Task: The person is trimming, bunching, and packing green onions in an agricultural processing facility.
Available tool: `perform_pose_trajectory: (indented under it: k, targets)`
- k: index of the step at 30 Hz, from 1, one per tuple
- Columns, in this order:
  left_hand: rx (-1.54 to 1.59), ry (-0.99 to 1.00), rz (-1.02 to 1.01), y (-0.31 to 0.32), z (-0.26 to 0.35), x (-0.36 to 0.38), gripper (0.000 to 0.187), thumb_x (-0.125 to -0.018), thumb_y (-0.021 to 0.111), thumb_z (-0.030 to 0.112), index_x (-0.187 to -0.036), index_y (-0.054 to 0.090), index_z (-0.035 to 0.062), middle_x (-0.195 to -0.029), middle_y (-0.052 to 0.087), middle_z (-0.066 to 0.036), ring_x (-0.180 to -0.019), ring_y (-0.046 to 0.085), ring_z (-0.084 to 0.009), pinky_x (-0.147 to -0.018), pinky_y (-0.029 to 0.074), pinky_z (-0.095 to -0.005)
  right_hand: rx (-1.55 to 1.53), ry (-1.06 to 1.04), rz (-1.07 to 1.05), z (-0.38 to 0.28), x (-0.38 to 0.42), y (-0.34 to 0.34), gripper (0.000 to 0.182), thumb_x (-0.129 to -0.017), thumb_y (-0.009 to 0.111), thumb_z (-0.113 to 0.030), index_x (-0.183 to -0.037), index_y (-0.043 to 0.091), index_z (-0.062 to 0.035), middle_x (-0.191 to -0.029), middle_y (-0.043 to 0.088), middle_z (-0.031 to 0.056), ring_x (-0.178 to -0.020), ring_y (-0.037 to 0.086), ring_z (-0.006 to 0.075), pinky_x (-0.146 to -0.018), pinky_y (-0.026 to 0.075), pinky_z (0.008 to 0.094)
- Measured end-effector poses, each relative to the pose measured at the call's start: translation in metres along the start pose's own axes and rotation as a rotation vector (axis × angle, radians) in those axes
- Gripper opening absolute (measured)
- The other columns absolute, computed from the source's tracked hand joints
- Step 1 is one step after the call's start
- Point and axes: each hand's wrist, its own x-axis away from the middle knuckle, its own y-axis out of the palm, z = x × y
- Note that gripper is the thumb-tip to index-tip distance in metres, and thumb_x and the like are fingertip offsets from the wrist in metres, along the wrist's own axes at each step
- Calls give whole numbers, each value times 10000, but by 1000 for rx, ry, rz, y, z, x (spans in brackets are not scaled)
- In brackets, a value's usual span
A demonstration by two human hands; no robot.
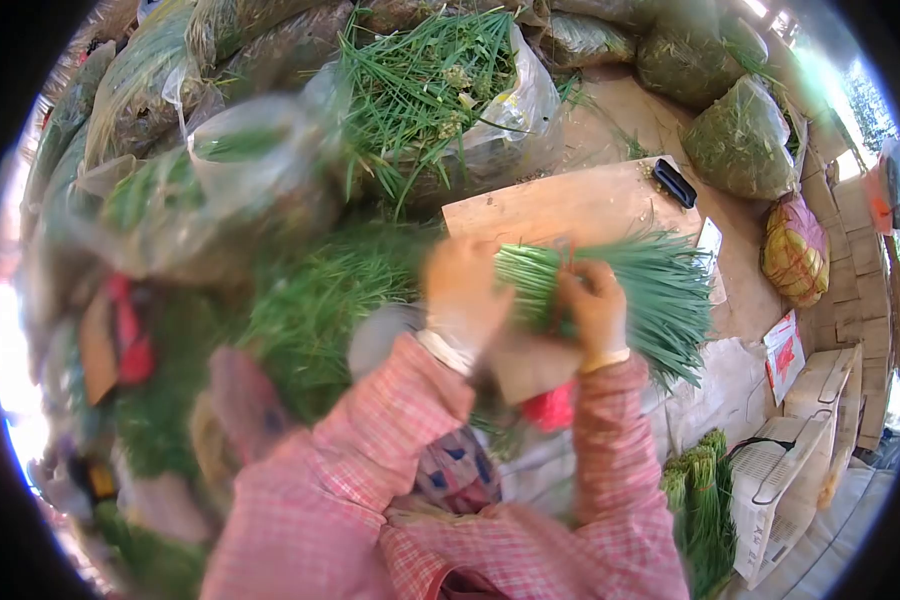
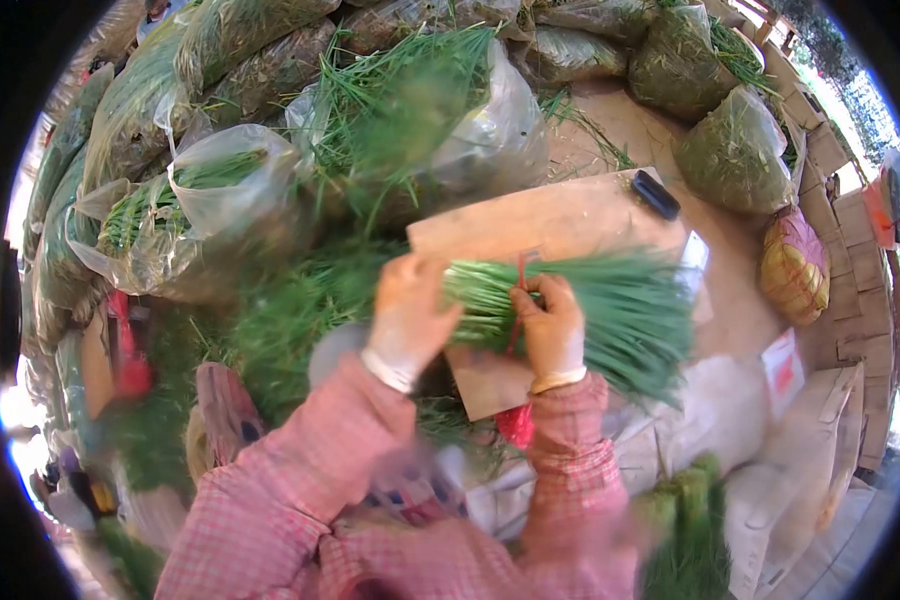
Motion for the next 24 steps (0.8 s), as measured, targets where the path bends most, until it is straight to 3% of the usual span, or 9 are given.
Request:
perform_pose_trajectory:
  k: [2, 6, 12, 18, 21, 24]
  targets:
    - [11, -37, 71, -5, -13, -5, 172, -674, 657, 189, -812, 594, 108, -911, 523, -99, -935, 448, -279, -797, 373, -382, -248, 146, -13, -7, 2, 0, 114, -792, 597, -73, -889, 610, -13, -726, 562, 11, -562, 449, 67, -510, 371, 203]
    - [-167, 58, 9, 14, -3, -11, 181, -673, 673, 229, -774, 582, 110, -853, 547, -84, -894, 473, -280, -774, 381, -387, -553, 205, 79, 2, 4, 8, 130, -836, 555, -79, -906, 610, 15, -694, 563, 18, -545, 455, 63, -499, 363, 186]
    - [-115, 95, 72, 35, -10, -3, 163, -693, 647, 194, -799, 573, 95, -826, 563, -81, -881, 499, -283, -774, 394, -387, -521, 171, 108, -6, 11, 7, 147, -856, 527, -88, -922, 600, 22, -689, 560, 29, -549, 457, 63, -496, 352, 181]
    - [-229, 136, -121, 42, -21, -7, 102, -744, 571, 120, -838, 569, 82, -846, 571, -109, -860, 512, -291, -764, 407, -387, -617, 208, 116, 6, 7, 10, 154, -862, 518, -88, -922, 588, 35, -684, 558, 34, -546, 452, 66, -504, 349, 184]
    - [-157, 28, -113, 38, -30, -7, 98, -752, 561, 134, -830, 570, 75, -846, 574, -110, -838, 529, -299, -734, 422, -397, -610, 206, 130, 5, 6, 10, 154, -863, 517, -89, -912, 588, 39, -683, 564, 39, -540, 451, 64, -500, 351, 183]
    - [-194, 43, 11, 10, -40, -14, 95, -759, 551, 141, -815, 569, 66, -838, 578, -111, -809, 542, -307, -702, 434, -407, -627, 209, 135, 10, 4, 10, 152, -864, 516, -89, -909, 589, 36, -680, 569, 44, -528, 450, 61, -493, 354, 183]
